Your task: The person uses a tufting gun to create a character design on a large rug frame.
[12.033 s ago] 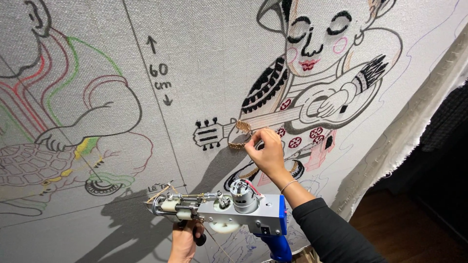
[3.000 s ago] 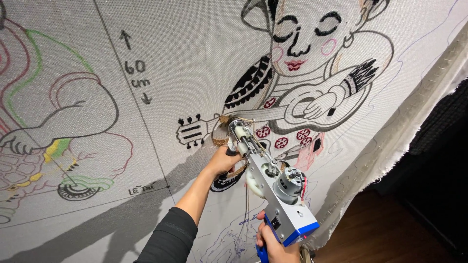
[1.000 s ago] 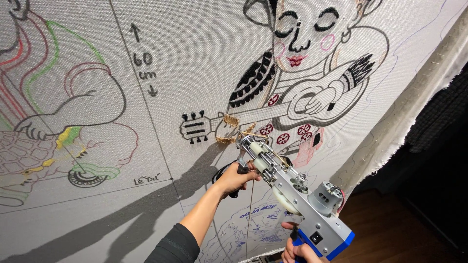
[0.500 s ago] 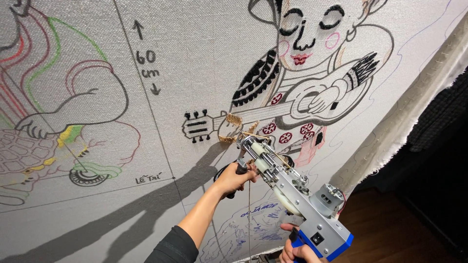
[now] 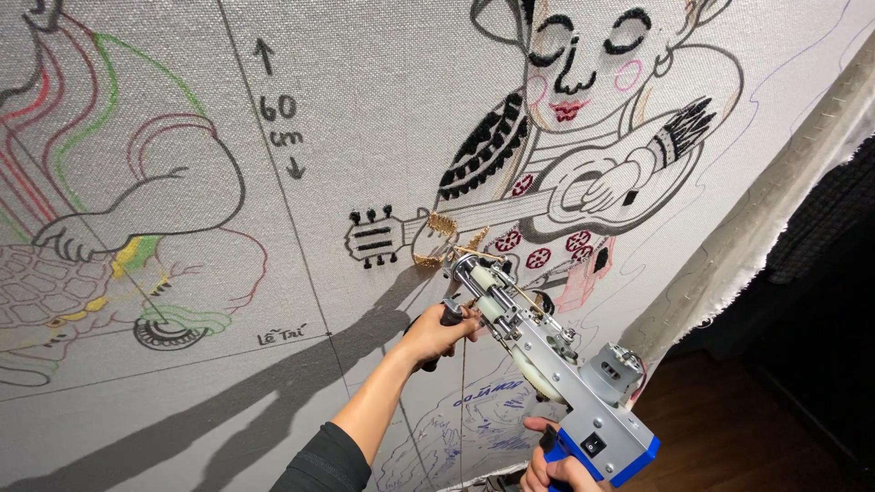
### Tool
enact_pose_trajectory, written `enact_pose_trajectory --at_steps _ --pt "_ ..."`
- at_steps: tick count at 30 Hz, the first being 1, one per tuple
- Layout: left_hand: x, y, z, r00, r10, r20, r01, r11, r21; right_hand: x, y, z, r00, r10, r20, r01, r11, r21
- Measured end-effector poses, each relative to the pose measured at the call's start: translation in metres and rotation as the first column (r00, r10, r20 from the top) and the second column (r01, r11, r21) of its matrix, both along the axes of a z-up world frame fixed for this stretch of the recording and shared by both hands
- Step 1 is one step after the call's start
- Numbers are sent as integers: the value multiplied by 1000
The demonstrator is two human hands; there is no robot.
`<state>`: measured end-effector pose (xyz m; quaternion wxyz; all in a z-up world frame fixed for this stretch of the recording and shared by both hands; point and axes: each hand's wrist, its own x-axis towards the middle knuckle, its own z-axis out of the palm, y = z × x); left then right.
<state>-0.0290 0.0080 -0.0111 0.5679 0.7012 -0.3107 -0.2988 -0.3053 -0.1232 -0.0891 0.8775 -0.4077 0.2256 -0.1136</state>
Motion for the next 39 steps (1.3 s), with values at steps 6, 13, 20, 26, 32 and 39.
enact_pose_trajectory --at_steps 6,13,20,26,32,39 --pt "10 -1 -6 1000 -9 -21 8 1000 -15 4 4 -1 998 24 59 -24 1000 9" --pt "21 1 -1 999 3 44 -4 1000 25 15 29 23 997 -72 34 72 997 1" --pt "57 -9 -15 1000 10 5 -11 1000 24 40 43 34 999 -40 24 39 998 47" --pt "82 -14 -26 999 11 -33 -11 1000 -15 64 52 9 991 -55 122 50 998 49" --pt "77 -9 -9 999 41 -33 -40 999 35 71 58 8 988 -52 146 42 997 69" --pt "85 -13 -9 999 49 -15 -48 996 74 75 65 17 986 -108 125 102 993 54"
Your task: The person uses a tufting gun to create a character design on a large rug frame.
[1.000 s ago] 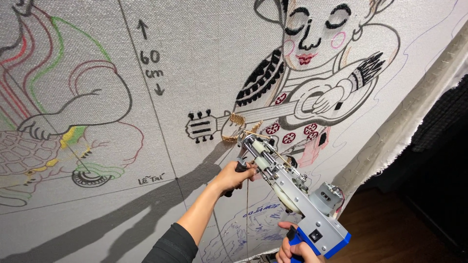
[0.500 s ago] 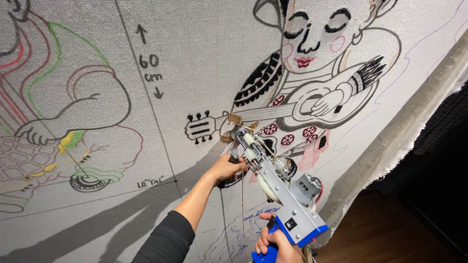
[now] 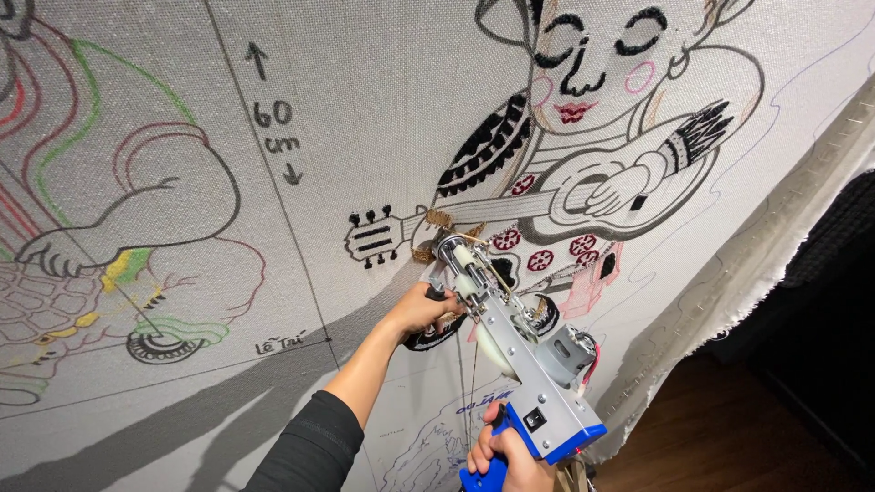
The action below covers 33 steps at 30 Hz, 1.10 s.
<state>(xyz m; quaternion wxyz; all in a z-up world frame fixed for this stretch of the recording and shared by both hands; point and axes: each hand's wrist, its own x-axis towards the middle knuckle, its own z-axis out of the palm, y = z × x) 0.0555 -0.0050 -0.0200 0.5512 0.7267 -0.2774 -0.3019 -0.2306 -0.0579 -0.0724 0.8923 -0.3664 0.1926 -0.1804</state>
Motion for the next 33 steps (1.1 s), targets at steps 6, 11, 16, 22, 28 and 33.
enact_pose_trajectory --at_steps 6,11,16,22,28,33 --pt "3 -4 1 999 -29 -12 29 998 -50 1 2 11 1000 0 20 0 1000 19" --pt "14 -11 -17 999 -32 -7 31 996 -87 1 3 16 998 -53 -39 54 998 22" --pt "-13 -2 22 999 -4 38 6 999 -38 -2 6 23 996 -86 -8 85 996 -20" --pt "-5 -9 11 1000 13 25 -13 1000 -17 -3 8 41 989 -131 -61 129 991 -34" --pt "3 -17 1 1000 6 13 -5 997 -83 -7 2 41 993 -114 17 115 983 -141" --pt "4 -19 0 1000 -6 -10 5 997 -75 -10 3 50 992 -119 35 124 968 -216"
